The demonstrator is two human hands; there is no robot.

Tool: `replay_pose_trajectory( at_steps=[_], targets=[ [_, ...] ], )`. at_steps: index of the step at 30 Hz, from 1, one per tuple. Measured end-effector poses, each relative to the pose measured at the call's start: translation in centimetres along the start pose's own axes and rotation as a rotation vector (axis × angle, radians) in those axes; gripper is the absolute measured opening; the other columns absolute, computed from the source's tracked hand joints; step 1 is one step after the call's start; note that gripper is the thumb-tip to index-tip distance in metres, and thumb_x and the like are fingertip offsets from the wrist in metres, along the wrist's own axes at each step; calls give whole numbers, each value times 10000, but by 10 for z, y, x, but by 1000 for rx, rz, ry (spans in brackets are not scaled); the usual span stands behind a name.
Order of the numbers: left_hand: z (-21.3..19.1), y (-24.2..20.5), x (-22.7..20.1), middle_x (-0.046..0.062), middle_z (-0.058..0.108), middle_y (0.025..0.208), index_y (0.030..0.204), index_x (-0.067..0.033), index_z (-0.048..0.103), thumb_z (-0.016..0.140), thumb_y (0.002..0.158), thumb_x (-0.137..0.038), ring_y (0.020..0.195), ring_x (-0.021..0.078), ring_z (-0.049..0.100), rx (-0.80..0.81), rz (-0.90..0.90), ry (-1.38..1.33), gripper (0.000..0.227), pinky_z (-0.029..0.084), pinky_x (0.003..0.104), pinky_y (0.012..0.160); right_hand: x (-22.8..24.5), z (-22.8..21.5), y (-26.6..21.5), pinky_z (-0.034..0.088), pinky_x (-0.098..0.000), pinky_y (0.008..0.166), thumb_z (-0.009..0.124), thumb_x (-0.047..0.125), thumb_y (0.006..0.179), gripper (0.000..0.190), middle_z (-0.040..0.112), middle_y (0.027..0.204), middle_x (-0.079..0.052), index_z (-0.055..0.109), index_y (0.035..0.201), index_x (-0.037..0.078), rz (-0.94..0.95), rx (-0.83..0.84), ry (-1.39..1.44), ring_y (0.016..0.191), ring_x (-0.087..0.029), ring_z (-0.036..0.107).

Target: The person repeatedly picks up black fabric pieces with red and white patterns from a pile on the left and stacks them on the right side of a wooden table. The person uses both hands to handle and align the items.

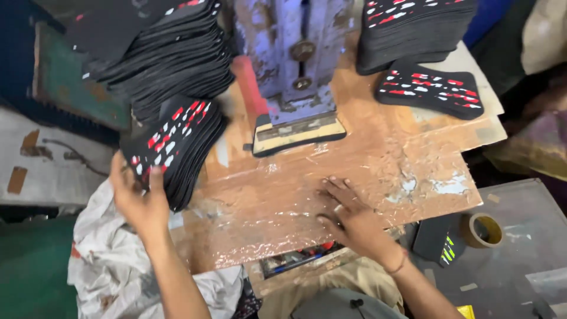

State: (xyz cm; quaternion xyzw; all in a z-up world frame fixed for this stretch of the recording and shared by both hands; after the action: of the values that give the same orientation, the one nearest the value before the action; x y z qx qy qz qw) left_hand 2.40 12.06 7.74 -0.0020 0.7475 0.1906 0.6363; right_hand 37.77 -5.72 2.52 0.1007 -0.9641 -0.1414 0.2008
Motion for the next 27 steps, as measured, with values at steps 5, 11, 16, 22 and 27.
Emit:
replay_pose_trajectory(
  at_steps=[5,11,16,22,27],
  targets=[
    [1,-64,1,168,630,1334,1349,15,569,706,993,-14,1199,259,626,-63,253,287,383,530,333,963,-150,-55,12,369,-431,1143,694,186,1002,378,590,1400,-84,562,1348,112,232,-237,-101,1285,-296,519],
    [57,-99,12,82,725,1137,1277,-37,634,688,937,-76,992,140,695,321,115,227,347,551,292,825,-163,-88,39,424,-563,1092,697,205,947,542,611,1379,-240,551,1434,17,209,-260,-387,1264,-420,576],
    [61,-101,12,62,745,1017,1217,-69,683,745,914,-108,850,164,706,314,82,298,312,513,290,666,-32,-53,5,467,-507,1032,651,323,910,471,671,1248,-188,660,1322,95,406,4,-63,1149,-375,618],
    [59,-103,22,36,746,1034,1284,-87,652,762,934,-102,876,122,696,326,164,247,367,535,252,746,14,-12,11,345,-538,1189,758,326,860,542,566,1445,-181,653,1306,36,69,-62,-47,1415,-364,481],
    [62,-91,29,25,766,978,1366,-92,586,786,903,-138,751,103,655,302,-33,217,506,501,230,626,17,-9,16,338,-530,1193,754,318,885,518,570,1447,-179,659,1308,33,40,-39,-54,1419,-370,473]
  ],
)
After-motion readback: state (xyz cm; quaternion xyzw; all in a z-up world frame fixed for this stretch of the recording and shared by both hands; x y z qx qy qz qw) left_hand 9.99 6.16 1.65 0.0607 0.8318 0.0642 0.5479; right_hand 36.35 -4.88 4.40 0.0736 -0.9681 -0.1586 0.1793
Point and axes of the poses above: each hand's wrist, its own y-axis towards the middle knuckle, its own z-axis out of the palm, x = y × z, the point moved 3 cm from there along y, towards the middle knuckle
